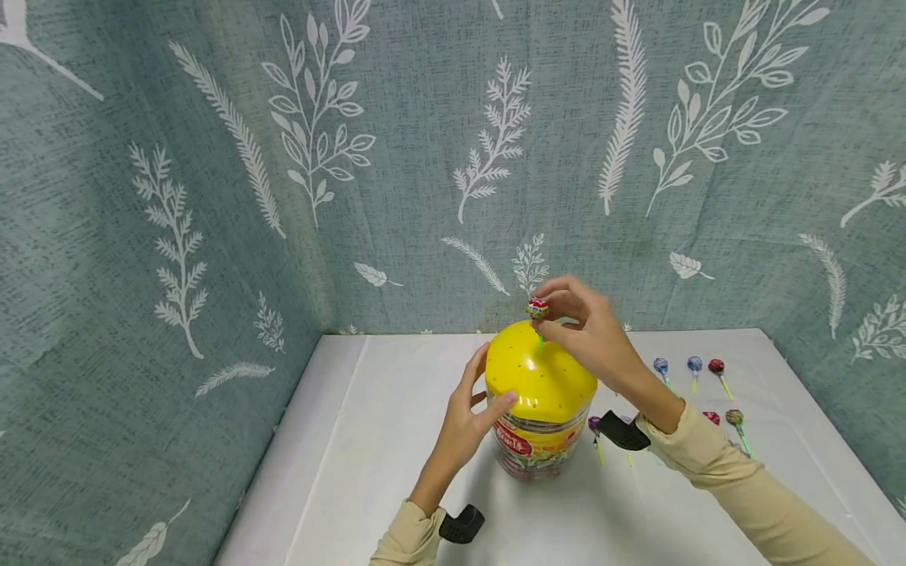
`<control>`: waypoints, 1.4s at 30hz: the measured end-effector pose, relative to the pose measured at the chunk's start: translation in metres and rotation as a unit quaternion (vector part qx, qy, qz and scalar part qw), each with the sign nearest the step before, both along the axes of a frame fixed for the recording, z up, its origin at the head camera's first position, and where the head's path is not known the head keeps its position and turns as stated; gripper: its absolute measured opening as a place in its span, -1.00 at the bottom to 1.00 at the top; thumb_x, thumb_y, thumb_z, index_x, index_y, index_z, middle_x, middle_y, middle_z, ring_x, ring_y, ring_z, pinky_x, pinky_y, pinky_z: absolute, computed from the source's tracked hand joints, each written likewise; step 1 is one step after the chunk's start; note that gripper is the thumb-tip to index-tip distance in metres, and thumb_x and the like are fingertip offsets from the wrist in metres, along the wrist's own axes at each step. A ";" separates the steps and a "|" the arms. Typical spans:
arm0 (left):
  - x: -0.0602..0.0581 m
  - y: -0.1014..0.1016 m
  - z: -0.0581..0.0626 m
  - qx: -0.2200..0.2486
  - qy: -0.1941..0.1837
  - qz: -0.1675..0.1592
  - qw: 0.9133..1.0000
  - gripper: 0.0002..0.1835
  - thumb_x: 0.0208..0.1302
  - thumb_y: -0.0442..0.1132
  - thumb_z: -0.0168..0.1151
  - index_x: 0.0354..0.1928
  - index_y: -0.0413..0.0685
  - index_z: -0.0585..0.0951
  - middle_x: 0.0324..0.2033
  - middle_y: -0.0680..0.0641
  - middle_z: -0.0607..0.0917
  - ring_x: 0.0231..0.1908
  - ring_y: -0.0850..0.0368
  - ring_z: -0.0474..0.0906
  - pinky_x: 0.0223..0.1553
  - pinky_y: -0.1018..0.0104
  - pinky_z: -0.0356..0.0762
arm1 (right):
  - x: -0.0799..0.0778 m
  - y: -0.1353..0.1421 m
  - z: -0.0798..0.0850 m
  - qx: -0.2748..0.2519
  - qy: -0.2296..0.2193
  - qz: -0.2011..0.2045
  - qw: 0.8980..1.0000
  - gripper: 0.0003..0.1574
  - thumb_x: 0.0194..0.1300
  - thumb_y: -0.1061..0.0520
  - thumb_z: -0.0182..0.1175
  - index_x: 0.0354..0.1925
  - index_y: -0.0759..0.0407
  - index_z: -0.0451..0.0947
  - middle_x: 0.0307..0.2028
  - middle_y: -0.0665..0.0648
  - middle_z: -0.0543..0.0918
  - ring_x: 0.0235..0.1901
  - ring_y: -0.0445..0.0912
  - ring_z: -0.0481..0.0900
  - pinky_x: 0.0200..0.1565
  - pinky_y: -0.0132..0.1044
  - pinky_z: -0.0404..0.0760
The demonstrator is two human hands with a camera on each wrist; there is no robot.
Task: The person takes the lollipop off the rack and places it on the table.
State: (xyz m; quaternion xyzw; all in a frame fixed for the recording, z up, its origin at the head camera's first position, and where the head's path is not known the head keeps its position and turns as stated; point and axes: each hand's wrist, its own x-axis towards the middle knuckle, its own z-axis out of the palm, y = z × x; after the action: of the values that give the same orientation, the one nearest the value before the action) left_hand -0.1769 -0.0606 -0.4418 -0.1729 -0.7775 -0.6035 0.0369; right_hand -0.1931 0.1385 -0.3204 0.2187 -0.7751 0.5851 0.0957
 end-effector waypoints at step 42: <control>0.000 0.000 -0.002 0.011 0.005 0.000 1.000 -0.23 0.22 0.08 0.20 0.43 0.38 0.10 0.34 0.14 0.27 0.32 0.08 0.16 0.11 -0.13 0.33 | 0.029 0.119 -0.043 0.083 -0.001 -0.122 0.989 -0.59 0.25 0.24 0.23 0.08 0.18 0.46 -0.28 0.09 0.63 -0.38 -0.15 0.61 -0.41 -0.34 0.59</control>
State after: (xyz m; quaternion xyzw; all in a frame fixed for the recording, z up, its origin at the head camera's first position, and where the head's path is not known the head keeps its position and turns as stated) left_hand -0.1772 -0.0603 -0.4437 -0.1754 -0.7707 -0.6112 0.0424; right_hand -0.1641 0.2578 -0.3633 0.1289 -0.8420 0.5026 0.1476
